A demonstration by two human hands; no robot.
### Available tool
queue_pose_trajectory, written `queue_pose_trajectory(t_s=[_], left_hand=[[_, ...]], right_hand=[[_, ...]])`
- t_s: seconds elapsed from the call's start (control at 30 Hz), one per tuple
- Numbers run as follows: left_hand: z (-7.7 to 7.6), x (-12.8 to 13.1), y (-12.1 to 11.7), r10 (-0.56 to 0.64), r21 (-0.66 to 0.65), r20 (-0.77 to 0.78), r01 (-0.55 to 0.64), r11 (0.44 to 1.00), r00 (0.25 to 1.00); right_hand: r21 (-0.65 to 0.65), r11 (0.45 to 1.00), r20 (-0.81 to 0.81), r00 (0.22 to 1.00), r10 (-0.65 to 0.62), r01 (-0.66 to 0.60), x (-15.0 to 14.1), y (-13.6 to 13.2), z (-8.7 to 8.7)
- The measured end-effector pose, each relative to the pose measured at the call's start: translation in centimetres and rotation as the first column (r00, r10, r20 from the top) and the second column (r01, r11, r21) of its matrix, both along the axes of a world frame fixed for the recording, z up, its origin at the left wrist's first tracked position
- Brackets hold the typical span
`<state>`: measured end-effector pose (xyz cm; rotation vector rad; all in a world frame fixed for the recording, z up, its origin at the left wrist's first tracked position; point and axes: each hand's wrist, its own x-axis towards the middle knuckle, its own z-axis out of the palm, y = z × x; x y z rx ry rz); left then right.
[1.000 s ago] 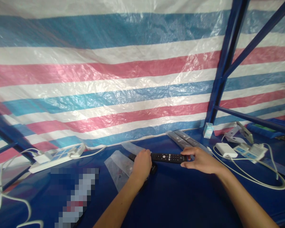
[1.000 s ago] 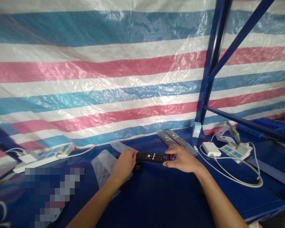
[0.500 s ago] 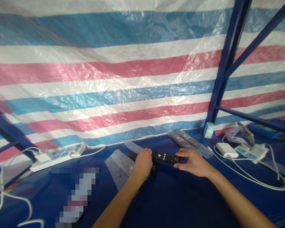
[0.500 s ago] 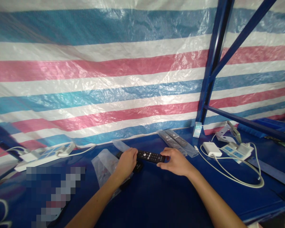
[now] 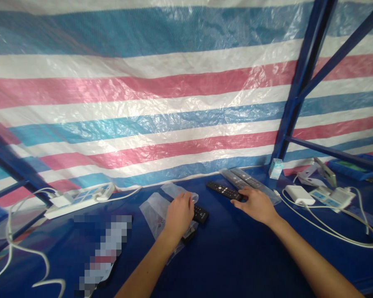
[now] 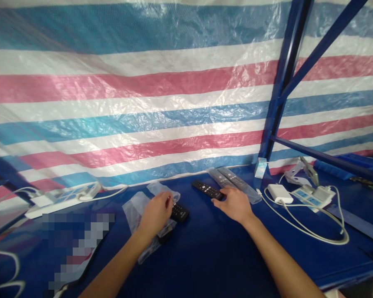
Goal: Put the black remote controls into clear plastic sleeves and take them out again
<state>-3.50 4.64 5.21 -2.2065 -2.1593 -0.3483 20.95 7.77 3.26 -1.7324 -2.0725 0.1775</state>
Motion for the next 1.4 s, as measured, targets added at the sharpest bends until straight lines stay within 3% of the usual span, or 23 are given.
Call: queue_pose_trajectory(t_s=[0.13,0.23,0.3,0.4,0.53,0.87,1.03,1.17,1.4], left_hand=[[-0.8,0.1,-0.7,-0.010,-0.006,-0.029,0.010,1.000,1.000],[-1.1,0.6,-1.2,-0.037,0.008,-0.055,0.038,0.999,0.998],[-1.1,1.1,-1.6,-0.059,0.024,-0.073,0.061,0.998,0.996],[-1.2,1.7,-2.2,-0.085,0.030,-0.103,0.089,0.996,0.991],[-1.7,2.2,-2.7,-0.078,0.020,-0.111,0.081,0.997,0.991],[-2.3,2.1,-2.7,-0.070,0.015,-0.093,0.072,0.997,0.993],[-2.3,2.0,-3.0,-0.108,0.014,-0.068,0.109,0.994,0.992],[-1.8,2.1,-3.2,-0.046,-0.030,-0.067,0.044,0.999,0.997],[-1.6,1.9,-2.8,0.054,-0.023,-0.104,-0.056,0.998,0.993]], right_hand=[[-0.016,0.999,0.095,0.994,-0.046,0.047,-0.8,0.1,-0.8],[0.169,0.986,0.180,0.982,-0.047,0.017,-2.4,-0.7,-0.4],[0.243,0.965,0.194,0.980,0.049,-0.097,-4.3,-1.4,0.1],[0.179,0.957,0.169,0.965,0.200,-0.230,-7.7,-2.2,0.5],[0.049,0.969,0.187,0.956,0.228,-0.241,-10.8,-2.0,0.3],[0.001,0.951,-0.115,0.945,0.307,-0.308,-9.3,-1.6,-0.1],[0.003,0.970,-0.018,0.970,0.244,-0.244,-10.2,-1.7,-0.2],[0.017,0.977,0.074,0.975,0.209,-0.211,-10.6,-2.0,-0.1],[0.052,0.963,0.153,0.955,0.253,-0.263,-10.7,-2.6,0.0]])
